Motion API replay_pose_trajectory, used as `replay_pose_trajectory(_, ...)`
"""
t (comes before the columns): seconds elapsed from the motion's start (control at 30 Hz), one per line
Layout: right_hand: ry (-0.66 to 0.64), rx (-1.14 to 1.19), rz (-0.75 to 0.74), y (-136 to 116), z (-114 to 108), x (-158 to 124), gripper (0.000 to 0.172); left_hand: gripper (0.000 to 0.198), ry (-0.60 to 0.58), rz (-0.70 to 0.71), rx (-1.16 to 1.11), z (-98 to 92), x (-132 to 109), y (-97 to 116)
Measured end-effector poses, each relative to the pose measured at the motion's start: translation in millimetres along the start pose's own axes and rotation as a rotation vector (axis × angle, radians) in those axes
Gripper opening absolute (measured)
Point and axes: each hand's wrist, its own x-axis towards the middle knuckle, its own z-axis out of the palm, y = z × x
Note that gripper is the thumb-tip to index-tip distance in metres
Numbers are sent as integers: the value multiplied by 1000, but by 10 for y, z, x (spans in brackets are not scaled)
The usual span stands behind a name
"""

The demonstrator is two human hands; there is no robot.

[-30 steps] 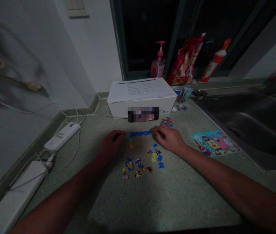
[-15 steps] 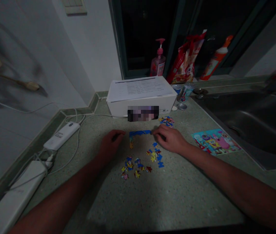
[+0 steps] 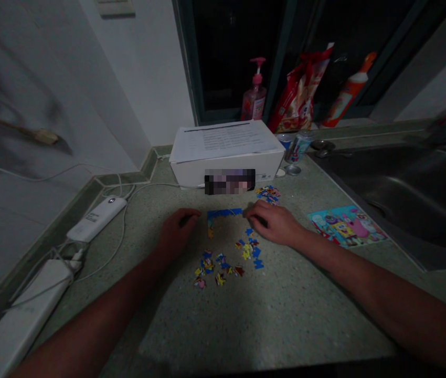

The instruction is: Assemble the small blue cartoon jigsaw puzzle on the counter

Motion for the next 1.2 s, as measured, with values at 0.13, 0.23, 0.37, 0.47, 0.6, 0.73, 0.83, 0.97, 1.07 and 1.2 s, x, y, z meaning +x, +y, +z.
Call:
replay_pose_trajectory(0.13,-2,-6,2,-2,-5,4,26,30,1,3,11,8,-1,-7)
replay_pose_trajectory(0.23,-2,-10,5,-3,-8,6,26,31,3,2,5,13,-2,-11)
replay_pose_trajectory(0.37,-7,6,3,5,-1,8,27,29,-1,4,10,12,0,-17)
replay_pose_trajectory(0.47,-8,4,6,4,3,10,27,27,-6,8,5,10,-2,-11)
replay_pose_trajectory(0.6,-1,-35,6,-33,-13,18,26,26,-2,8,2,10,-10,11)
replay_pose_trajectory(0.73,10,-79,-17,-136,-57,23,28,28,-4,14,16,5,-14,27)
replay_pose_trajectory(0.83,0,-68,-61,-255,-94,11,30,26,-12,6,7,5,-11,27)
replay_pose_trajectory(0.97,-29,-39,-132,-428,-131,-28,28,26,-8,9,3,13,-7,20)
replay_pose_trajectory(1.07,-81,-16,-182,-550,-153,-68,25,26,-1,14,9,20,-5,13)
replay_pose_trajectory(1.2,-231,2,-229,-677,-178,-120,18,28,-6,20,16,20,-3,6)
